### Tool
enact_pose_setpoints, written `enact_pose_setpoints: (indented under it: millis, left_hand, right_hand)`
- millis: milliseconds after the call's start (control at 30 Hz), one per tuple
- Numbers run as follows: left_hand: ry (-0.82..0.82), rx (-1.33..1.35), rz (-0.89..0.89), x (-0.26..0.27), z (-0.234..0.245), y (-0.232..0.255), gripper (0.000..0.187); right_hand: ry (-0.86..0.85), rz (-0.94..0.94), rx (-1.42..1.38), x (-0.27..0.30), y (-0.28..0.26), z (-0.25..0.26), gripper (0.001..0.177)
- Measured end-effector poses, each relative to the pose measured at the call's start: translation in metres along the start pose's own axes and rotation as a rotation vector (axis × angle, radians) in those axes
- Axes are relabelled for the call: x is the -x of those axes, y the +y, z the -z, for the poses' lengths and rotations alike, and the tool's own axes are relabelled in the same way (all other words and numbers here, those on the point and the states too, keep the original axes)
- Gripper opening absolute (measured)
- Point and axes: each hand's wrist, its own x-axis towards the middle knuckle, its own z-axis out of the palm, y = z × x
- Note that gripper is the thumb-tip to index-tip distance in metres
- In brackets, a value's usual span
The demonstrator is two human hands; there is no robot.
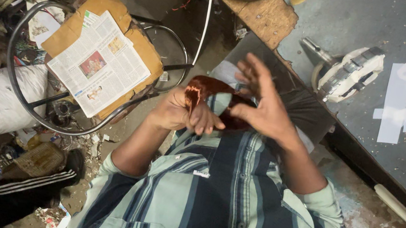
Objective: The person applies strips of white tape to the slots of a motor stator, pressing them down to secure the copper windings. The person then picks up a metal shaft and inserts it into the center of the stator.
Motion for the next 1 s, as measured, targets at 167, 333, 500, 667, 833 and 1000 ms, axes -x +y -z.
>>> enact_pose_setpoints:
  millis: [167, 333, 500, 667, 833, 1000]
  left_hand:
    - [-0.161, -0.029, 0.070, 0.002, 0.012, 0.005, 0.034]
    - [-0.066, -0.068, 0.040, 0.011, 0.036, 0.003, 0.031]
    - [0.086, -0.389, 0.229, 0.005, 0.040, 0.034, 0.076]
    - [0.104, -1.103, -0.117, -0.013, -0.002, 0.088, 0.096]
    - [0.019, -1.804, -0.273, -0.037, -0.051, 0.071, 0.058]
    - [-0.007, -1.623, -0.463, -0.047, -0.057, 0.053, 0.030]
  right_hand:
    - [-0.235, -0.286, -0.159, 0.001, 0.009, 0.006, 0.041]
    - [-0.028, -0.179, -0.194, 0.008, 0.014, 0.005, 0.013]
    - [0.134, -0.021, 0.361, 0.020, -0.014, 0.008, 0.013]
    - [0.191, 0.236, 0.650, 0.022, -0.044, 0.005, 0.022]
    - [0.285, 0.272, 0.793, 0.021, -0.062, -0.003, 0.024]
    - [0.285, 0.255, 0.817, 0.024, -0.074, -0.005, 0.025]
